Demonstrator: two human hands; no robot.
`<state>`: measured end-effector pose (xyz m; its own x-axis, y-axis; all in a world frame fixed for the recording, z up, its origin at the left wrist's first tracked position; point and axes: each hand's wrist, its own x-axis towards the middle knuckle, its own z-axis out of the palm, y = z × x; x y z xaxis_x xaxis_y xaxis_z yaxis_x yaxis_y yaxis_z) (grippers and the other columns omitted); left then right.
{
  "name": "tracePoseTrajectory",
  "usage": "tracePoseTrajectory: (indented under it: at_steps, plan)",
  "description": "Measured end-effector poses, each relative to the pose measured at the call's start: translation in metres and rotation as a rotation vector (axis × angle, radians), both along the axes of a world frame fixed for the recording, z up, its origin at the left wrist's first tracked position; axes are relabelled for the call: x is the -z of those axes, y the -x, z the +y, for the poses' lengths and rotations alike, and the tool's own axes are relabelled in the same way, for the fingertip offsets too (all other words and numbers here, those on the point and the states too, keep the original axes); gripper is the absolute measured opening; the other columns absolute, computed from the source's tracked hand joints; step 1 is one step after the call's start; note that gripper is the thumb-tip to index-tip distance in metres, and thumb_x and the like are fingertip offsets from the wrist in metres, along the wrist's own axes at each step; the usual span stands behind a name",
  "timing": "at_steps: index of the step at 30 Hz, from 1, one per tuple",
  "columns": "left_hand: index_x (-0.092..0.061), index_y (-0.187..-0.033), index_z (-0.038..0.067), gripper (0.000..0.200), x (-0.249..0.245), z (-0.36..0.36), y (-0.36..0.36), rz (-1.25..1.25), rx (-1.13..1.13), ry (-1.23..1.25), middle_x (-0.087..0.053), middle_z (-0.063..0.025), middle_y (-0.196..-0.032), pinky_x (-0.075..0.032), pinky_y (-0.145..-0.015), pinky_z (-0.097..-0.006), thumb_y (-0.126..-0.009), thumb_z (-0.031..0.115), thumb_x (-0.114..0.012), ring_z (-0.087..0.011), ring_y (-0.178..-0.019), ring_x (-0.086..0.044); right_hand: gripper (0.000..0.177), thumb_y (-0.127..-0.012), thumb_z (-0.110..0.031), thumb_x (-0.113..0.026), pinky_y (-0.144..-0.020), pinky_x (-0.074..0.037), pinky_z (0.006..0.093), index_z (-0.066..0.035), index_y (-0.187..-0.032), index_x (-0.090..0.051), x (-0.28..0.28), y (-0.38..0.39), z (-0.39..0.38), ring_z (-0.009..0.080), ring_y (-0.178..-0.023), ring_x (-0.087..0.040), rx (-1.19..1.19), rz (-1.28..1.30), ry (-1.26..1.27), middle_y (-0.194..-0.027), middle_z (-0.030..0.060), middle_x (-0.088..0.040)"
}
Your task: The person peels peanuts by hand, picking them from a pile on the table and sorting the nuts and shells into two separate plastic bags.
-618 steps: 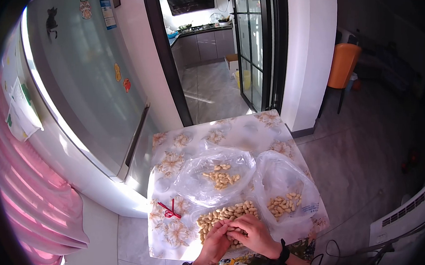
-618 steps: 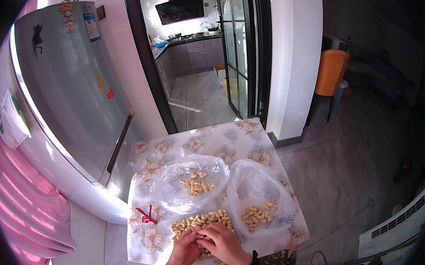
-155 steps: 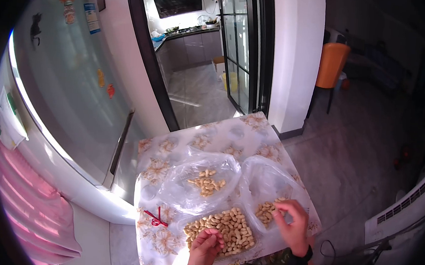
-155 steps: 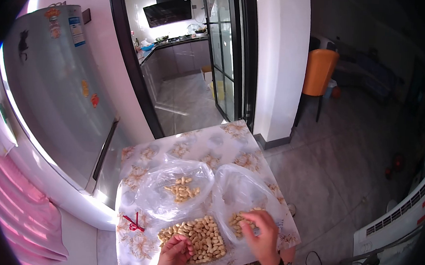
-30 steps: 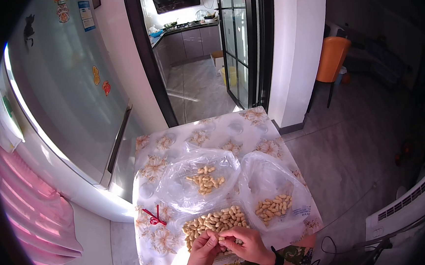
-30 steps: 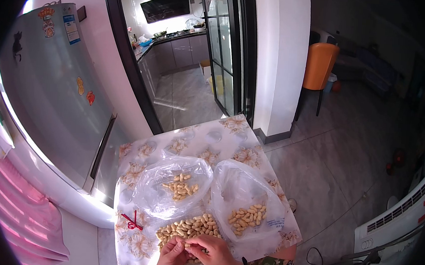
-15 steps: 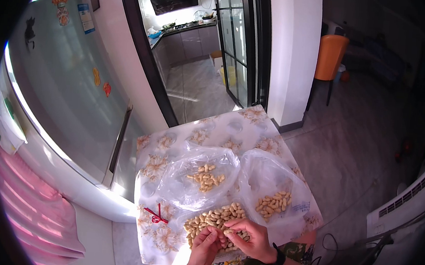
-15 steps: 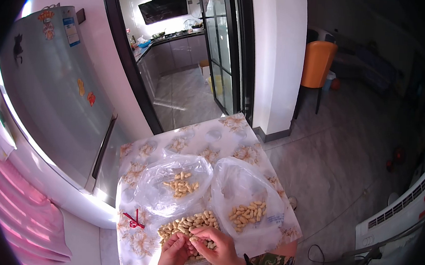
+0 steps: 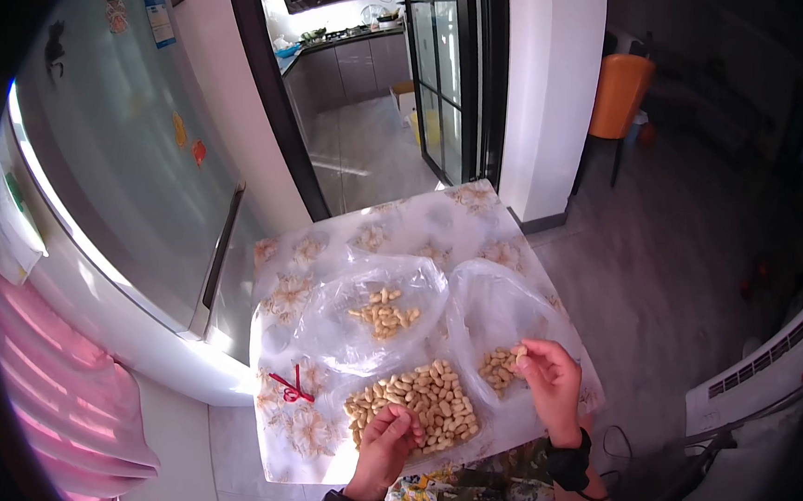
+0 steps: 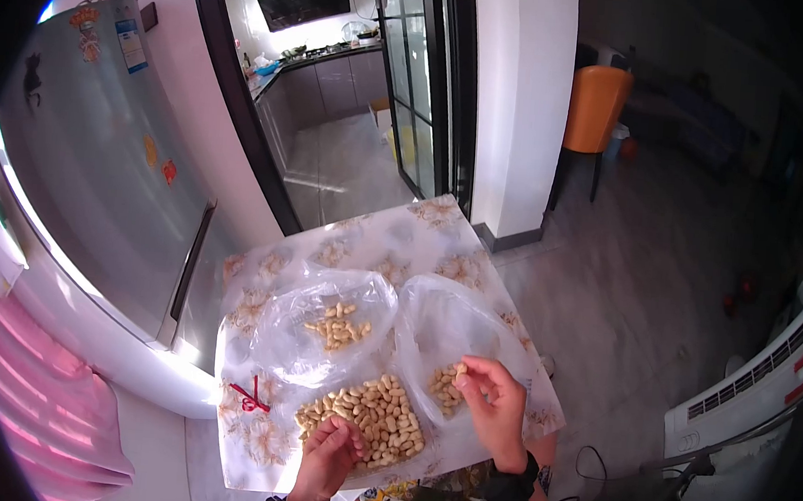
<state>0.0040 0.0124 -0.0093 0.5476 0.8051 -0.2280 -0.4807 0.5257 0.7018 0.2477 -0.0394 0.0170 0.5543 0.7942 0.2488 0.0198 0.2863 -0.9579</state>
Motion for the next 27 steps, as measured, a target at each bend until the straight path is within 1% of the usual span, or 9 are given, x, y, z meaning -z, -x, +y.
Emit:
tracePoseTrajectory:
  at_steps: [5, 9, 12, 14, 15, 21, 24, 26, 27]
  plan:
    - [-0.053, -0.094, 0.009, 0.006, -0.0042, -0.0009, -0.0001, -0.001, -0.003, 0.004, -0.056, -0.0043, -0.086, -0.045, -0.071, -0.0289, -0.095, 0.014, -0.056, -0.0158, -0.078, -0.055, 0.029, -0.093, 0.002, -0.055, -0.084, -0.054, 0.0291, 0.005, -0.121, -0.051, -0.0024, 0.0011, 0.0022, 0.0158, -0.094, -0.063, -0.027, 0.028, -0.044, -0.109, 0.0141, -0.063]
    - [-0.054, -0.095, 0.01, 0.005, -0.0021, -0.0005, 0.0002, -0.009, -0.012, 0.005, -0.056, -0.0043, -0.085, -0.045, -0.071, -0.029, -0.095, 0.014, -0.057, -0.0156, -0.078, -0.055, 0.031, -0.094, 0.001, -0.053, -0.085, -0.053, 0.0297, 0.005, -0.124, -0.048, -0.0039, 0.0016, 0.0022, 0.0173, -0.095, -0.063, -0.048, 0.023, -0.034, -0.11, 0.0159, -0.063]
    - [-0.054, -0.095, 0.01, 0.005, -0.0031, -0.0002, 0.0, -0.009, -0.013, 0.007, -0.056, -0.0042, -0.085, -0.046, -0.07, -0.0291, -0.095, 0.014, -0.057, -0.0155, -0.078, -0.055, 0.031, -0.094, 0.0, -0.052, -0.085, -0.053, 0.0297, 0.005, -0.125, -0.046, -0.0066, 0.0024, 0.0021, 0.0186, -0.095, -0.064, -0.054, 0.018, -0.01, -0.11, 0.0167, -0.063]
    - [-0.054, -0.095, 0.01, 0.005, -0.003, -0.0001, 0.0001, -0.009, -0.012, 0.0, -0.056, -0.0043, -0.085, -0.046, -0.071, -0.0291, -0.095, 0.014, -0.057, -0.0156, -0.078, -0.055, 0.031, -0.095, -0.002, -0.052, -0.084, -0.051, 0.0283, 0.003, -0.125, -0.047, -0.0063, 0.0032, 0.0024, 0.0169, -0.089, -0.065, -0.041, 0.017, -0.008, -0.109, 0.0152, -0.064]
    - [-0.054, -0.095, 0.01, 0.005, -0.0033, -0.0002, 0.0001, -0.009, -0.013, 0.001, -0.056, -0.0043, -0.085, -0.046, -0.071, -0.0291, -0.095, 0.014, -0.057, -0.0156, -0.078, -0.055, 0.031, -0.095, -0.002, -0.052, -0.084, -0.051, 0.0283, 0.003, -0.125, -0.047, -0.0059, 0.0035, 0.0026, 0.0169, -0.089, -0.065, -0.042, 0.017, -0.008, -0.109, 0.0152, -0.064]
    - [-0.054, -0.094, 0.009, 0.006, -0.0047, -0.0008, 0.0002, 0.0, -0.024, 0.019, -0.056, -0.0045, -0.086, -0.045, -0.071, -0.0292, -0.095, 0.014, -0.057, -0.0159, -0.079, -0.055, 0.029, -0.096, -0.003, -0.05, -0.083, -0.051, 0.0278, 0.003, -0.124, -0.048, -0.0054, 0.0053, 0.0034, 0.0167, -0.089, -0.064, -0.034, 0.025, -0.017, -0.108, 0.0141, -0.064]
    - [-0.054, -0.094, 0.009, 0.006, -0.004, -0.0008, 0.0002, 0.005, -0.029, 0.016, -0.056, -0.0047, -0.086, -0.045, -0.071, -0.0291, -0.095, 0.014, -0.057, -0.0159, -0.078, -0.054, 0.026, -0.095, -0.001, -0.051, -0.083, -0.051, 0.0278, 0.003, -0.12, -0.05, -0.0031, 0.0049, 0.0034, 0.0169, -0.09, -0.064, -0.035, 0.016, -0.021, -0.108, 0.0141, -0.064]
    - [-0.053, -0.094, 0.009, 0.006, -0.0041, -0.0011, 0.0, -0.007, -0.028, 0.014, -0.056, -0.0052, -0.086, -0.045, -0.071, -0.0295, -0.095, 0.014, -0.056, -0.0165, -0.078, -0.054, 0.021, -0.091, -0.001, -0.059, -0.081, -0.052, 0.0266, 0.003, -0.111, -0.057, -0.0002, 0.0051, 0.0039, 0.0146, -0.09, -0.064, -0.014, 0.041, -0.026, -0.104, 0.0106, -0.064]
    - [-0.053, -0.094, 0.009, 0.006, -0.0035, -0.0006, -0.0003, -0.011, -0.029, 0.01, -0.056, -0.0052, -0.086, -0.045, -0.071, -0.0295, -0.095, 0.014, -0.056, -0.0165, -0.078, -0.054, 0.021, -0.091, -0.001, -0.059, -0.081, -0.052, 0.0266, 0.003, -0.111, -0.057, 0.0018, 0.0037, 0.0045, 0.0146, -0.09, -0.064, -0.015, 0.037, -0.03, -0.104, 0.0106, -0.064]
